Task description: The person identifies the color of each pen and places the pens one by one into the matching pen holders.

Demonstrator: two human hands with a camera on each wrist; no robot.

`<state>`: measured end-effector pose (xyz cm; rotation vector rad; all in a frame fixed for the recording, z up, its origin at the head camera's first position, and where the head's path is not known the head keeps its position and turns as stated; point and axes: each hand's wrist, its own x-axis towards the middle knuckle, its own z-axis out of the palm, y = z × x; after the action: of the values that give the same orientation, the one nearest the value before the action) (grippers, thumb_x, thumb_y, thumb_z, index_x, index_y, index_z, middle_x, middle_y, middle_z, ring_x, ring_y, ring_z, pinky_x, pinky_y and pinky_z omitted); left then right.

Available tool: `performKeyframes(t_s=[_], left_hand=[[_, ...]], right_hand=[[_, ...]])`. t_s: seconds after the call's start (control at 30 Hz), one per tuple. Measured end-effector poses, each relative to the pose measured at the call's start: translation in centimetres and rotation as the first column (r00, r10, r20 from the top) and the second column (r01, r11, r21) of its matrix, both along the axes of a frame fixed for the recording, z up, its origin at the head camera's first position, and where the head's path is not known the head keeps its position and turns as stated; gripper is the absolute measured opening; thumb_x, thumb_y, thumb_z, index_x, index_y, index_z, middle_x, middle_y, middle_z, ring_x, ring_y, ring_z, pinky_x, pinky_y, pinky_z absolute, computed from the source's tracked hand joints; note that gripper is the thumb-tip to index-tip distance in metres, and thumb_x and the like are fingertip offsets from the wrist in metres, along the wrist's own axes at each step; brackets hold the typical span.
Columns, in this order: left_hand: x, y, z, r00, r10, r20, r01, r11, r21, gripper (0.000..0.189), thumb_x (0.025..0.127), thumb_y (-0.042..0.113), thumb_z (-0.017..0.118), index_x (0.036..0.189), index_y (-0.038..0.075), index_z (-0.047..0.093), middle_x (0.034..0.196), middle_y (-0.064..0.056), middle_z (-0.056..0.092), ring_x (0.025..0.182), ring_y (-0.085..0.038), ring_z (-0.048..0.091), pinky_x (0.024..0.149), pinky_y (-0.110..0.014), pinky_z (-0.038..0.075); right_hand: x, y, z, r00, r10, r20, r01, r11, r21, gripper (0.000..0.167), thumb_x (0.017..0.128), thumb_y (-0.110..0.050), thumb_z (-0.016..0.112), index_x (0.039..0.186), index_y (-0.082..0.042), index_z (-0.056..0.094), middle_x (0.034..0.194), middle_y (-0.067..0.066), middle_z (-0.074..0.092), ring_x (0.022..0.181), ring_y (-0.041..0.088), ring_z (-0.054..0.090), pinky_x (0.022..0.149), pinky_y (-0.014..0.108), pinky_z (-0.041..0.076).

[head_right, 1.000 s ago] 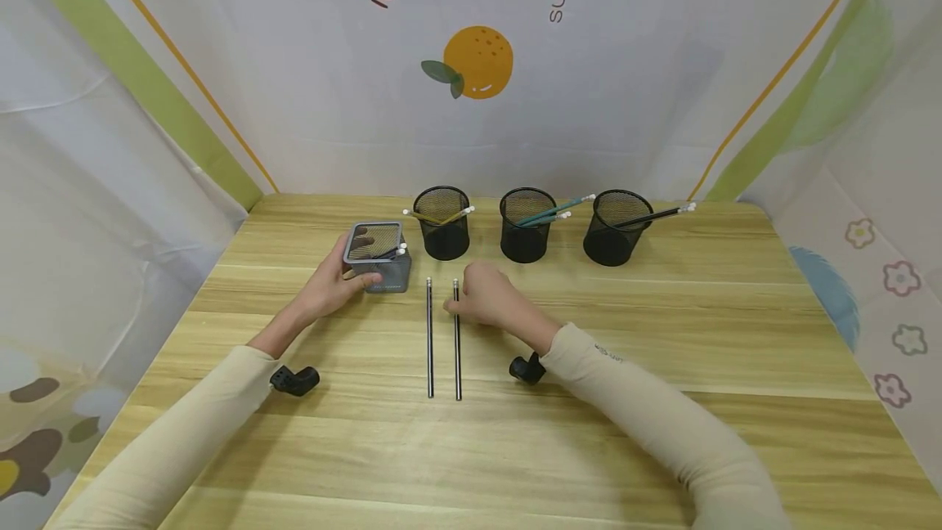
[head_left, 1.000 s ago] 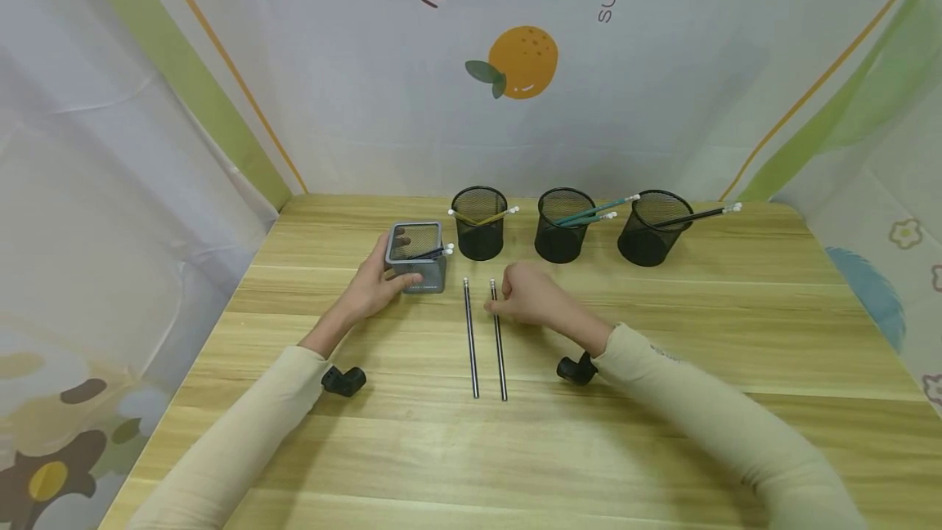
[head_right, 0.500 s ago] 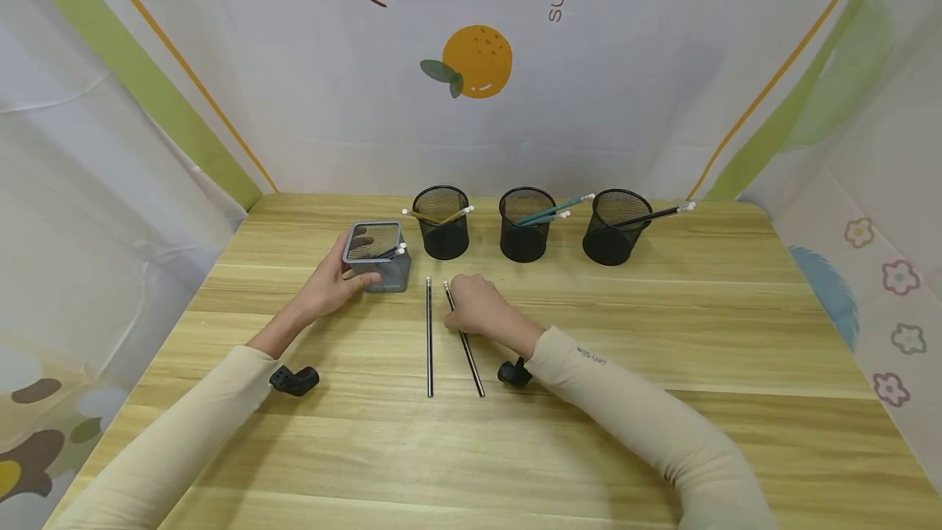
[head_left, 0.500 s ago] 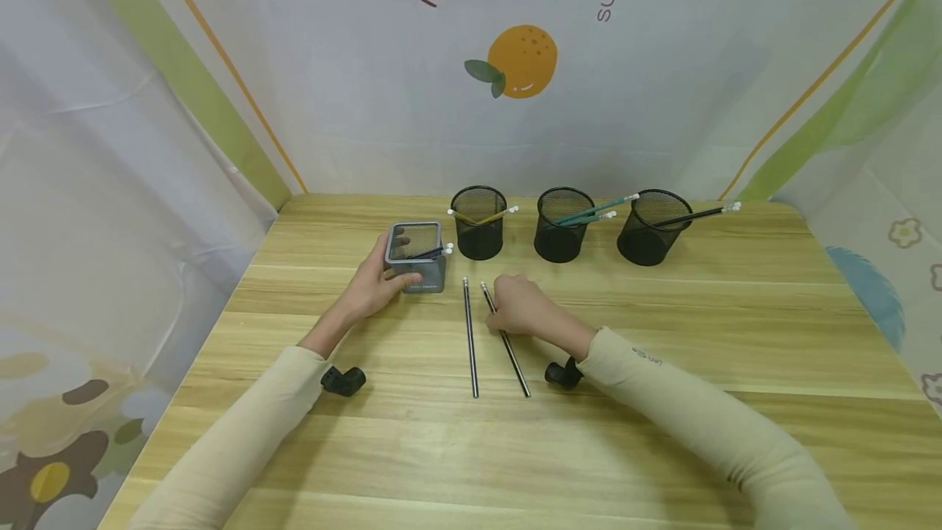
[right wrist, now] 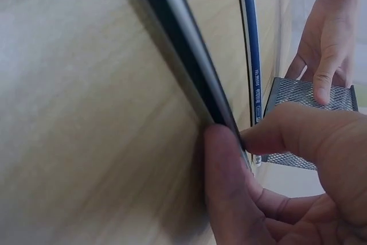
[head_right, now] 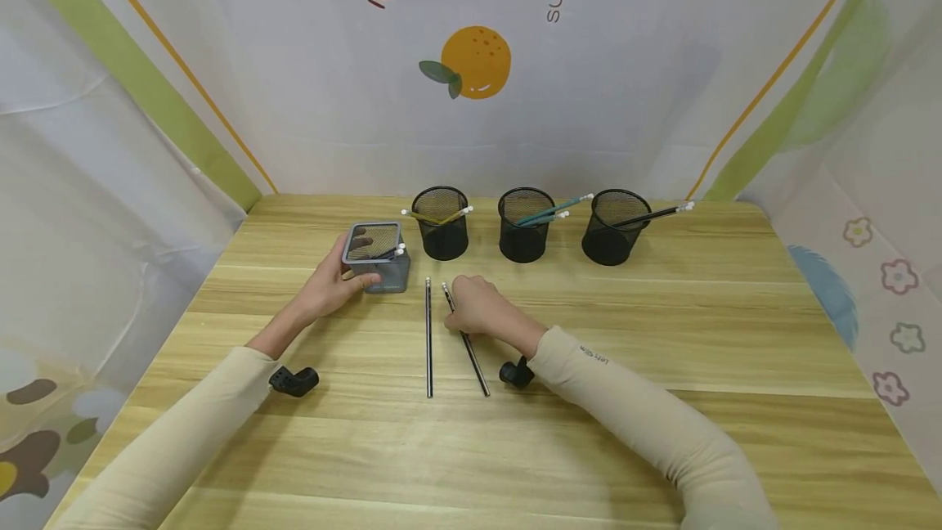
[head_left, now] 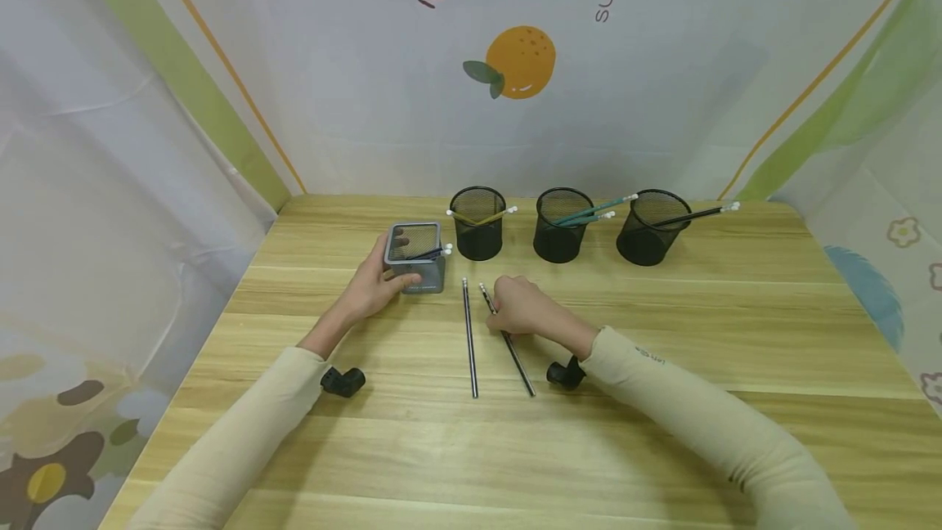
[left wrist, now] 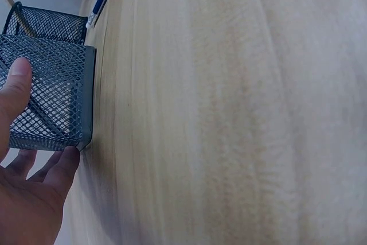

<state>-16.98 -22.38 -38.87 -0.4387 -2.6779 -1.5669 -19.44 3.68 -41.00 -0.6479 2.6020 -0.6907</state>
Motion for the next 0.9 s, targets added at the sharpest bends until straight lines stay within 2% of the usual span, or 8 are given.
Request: performKeyframes(t_s=[0.13,0.37,0.43,0.63,0.9], left_hand=[[-0.1,0.0,-0.1,1.000,-0.003,-0.012,0.003,1.000,-0.003,0.078,0.093,-0.008,0.069,0.153,-0.013,0.018,0.147,-0.040,0.034,0.132,-0.058,0.039,0.111,-0.062,0.034],[-1.9,-1.3,-3.3,1.000,0.010,-0.023,-0.009,1.000,0.013,0.085,0.094,-0.001,0.071,0.159,-0.002,0.017,0.150,-0.034,0.035,0.134,-0.054,0.039,0.112,-0.061,0.033],[-2.2,-1.5,-3.8,1.000,0.010,-0.021,-0.010,1.000,0.006,0.086,0.094,0.002,0.072,0.160,0.001,0.017,0.151,-0.032,0.036,0.135,-0.052,0.040,0.112,-0.060,0.033],[-2.2,-1.6,-3.9,1.000,0.005,-0.009,-0.005,1.000,0.005,0.087,0.095,0.005,0.073,0.160,0.004,0.016,0.150,-0.029,0.038,0.135,-0.050,0.041,0.111,-0.058,0.036],[-2.2,-1.6,-3.8,1.000,0.011,-0.008,-0.011,1.000,0.003,0.087,0.095,0.005,0.073,0.161,0.005,0.016,0.147,-0.029,0.043,0.136,-0.049,0.041,0.113,-0.058,0.034]], right_hand=[[-0.1,0.2,0.0,0.999,-0.018,0.040,0.018,1.000,-0.001,0.044,0.083,-0.001,0.068,0.051,-0.016,0.041,0.040,-0.007,0.039,0.042,0.017,0.063,0.039,0.018,0.038],[-0.2,0.9,-0.1,0.996,-0.028,0.085,0.031,0.999,-0.034,0.042,0.088,-0.003,0.070,0.055,-0.013,0.045,0.045,-0.001,0.052,0.047,0.020,0.067,0.041,0.018,0.045],[-0.3,1.2,0.0,0.995,-0.027,0.099,0.032,0.998,-0.049,0.038,0.088,-0.003,0.070,0.058,-0.012,0.048,0.048,0.001,0.056,0.048,0.020,0.067,0.042,0.019,0.047],[-0.2,2.2,0.4,0.994,-0.007,0.107,0.017,0.996,-0.084,0.020,0.089,-0.004,0.069,0.071,-0.006,0.060,0.055,0.005,0.063,0.049,0.019,0.068,0.050,0.023,0.051],[-0.4,3.9,0.5,0.993,0.025,0.112,-0.007,0.987,-0.162,0.011,0.091,-0.002,0.067,0.082,-0.002,0.060,0.057,0.008,0.065,0.051,0.024,0.069,0.055,0.027,0.055]])
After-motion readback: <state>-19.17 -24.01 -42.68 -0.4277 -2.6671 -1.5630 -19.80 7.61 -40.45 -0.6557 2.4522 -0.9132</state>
